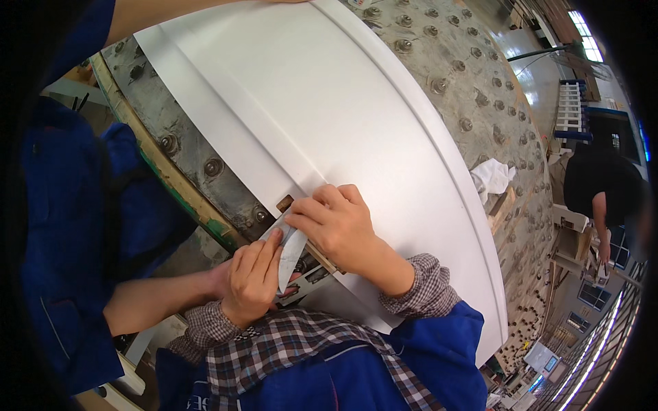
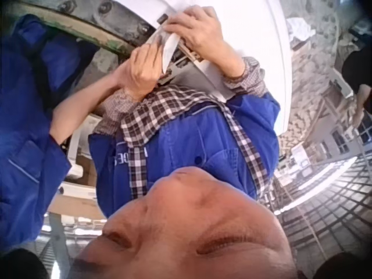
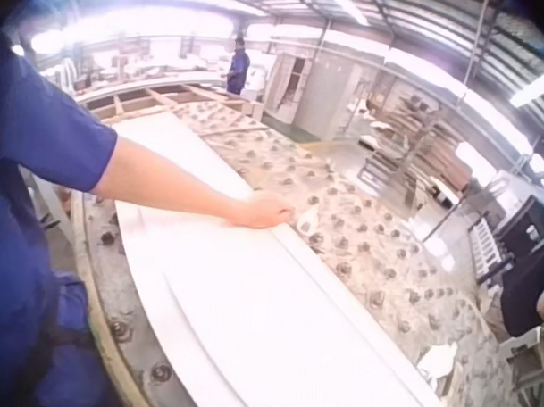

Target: The person applies glue to a white panel and inserts a wooden trim piece into a pre-cut slot. They then flip the panel and apply glue along the edge of the trim, wiping excess with a cloth. The task involves precise alignment and manual finishing of the panel edge.

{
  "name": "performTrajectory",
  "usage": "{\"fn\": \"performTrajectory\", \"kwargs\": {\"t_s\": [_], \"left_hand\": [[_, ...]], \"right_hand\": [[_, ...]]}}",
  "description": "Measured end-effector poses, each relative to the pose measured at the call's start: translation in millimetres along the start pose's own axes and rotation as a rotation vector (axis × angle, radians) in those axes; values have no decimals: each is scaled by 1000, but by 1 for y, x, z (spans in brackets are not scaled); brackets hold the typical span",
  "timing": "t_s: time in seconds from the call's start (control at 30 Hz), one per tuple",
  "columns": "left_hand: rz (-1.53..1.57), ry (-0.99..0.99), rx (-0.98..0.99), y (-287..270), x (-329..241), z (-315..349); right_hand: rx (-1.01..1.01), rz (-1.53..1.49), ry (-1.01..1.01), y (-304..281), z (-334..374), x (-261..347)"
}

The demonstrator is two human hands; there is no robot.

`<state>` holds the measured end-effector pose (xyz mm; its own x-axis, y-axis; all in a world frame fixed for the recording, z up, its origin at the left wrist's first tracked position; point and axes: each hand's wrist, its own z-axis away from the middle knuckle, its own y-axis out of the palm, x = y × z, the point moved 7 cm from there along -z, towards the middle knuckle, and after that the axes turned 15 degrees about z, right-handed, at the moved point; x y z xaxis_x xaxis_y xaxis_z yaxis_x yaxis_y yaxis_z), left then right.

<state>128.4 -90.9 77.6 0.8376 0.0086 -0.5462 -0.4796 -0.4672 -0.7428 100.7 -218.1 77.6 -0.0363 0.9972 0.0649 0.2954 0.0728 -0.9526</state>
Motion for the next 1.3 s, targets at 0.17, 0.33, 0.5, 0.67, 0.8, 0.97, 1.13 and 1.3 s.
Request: {"fn": "performTrajectory", "kwargs": {"t_s": [0.17, 0.33, 0.5, 0.67, 0.8, 0.97, 1.13, 1.3], "left_hand": [[-23, -33, 31, 0, -3, 9], [-35, -22, 44, 0, -4, -1], [-4, -15, 91, -6, -1, 1], [68, -63, 91, -9, 2, -2], [90, -48, 117, -6, 3, 11], [55, -36, 90, -9, 6, 9], [116, -46, 118, -10, 5, 2], [168, -41, 86, -1, 12, 25]], "right_hand": [[-3, 2, -24, -2, -3, 9], [4, -7, -22, -6, 3, 2], [16, -18, -63, -4, 2, 6], [50, -3, -83, -4, 3, 8], [18, 20, -97, -4, 3, 14], [21, 38, -120, -6, 3, 18], [76, -7, -29, -3, 7, 10], [81, 54, -82, 1, 9, 26]]}}
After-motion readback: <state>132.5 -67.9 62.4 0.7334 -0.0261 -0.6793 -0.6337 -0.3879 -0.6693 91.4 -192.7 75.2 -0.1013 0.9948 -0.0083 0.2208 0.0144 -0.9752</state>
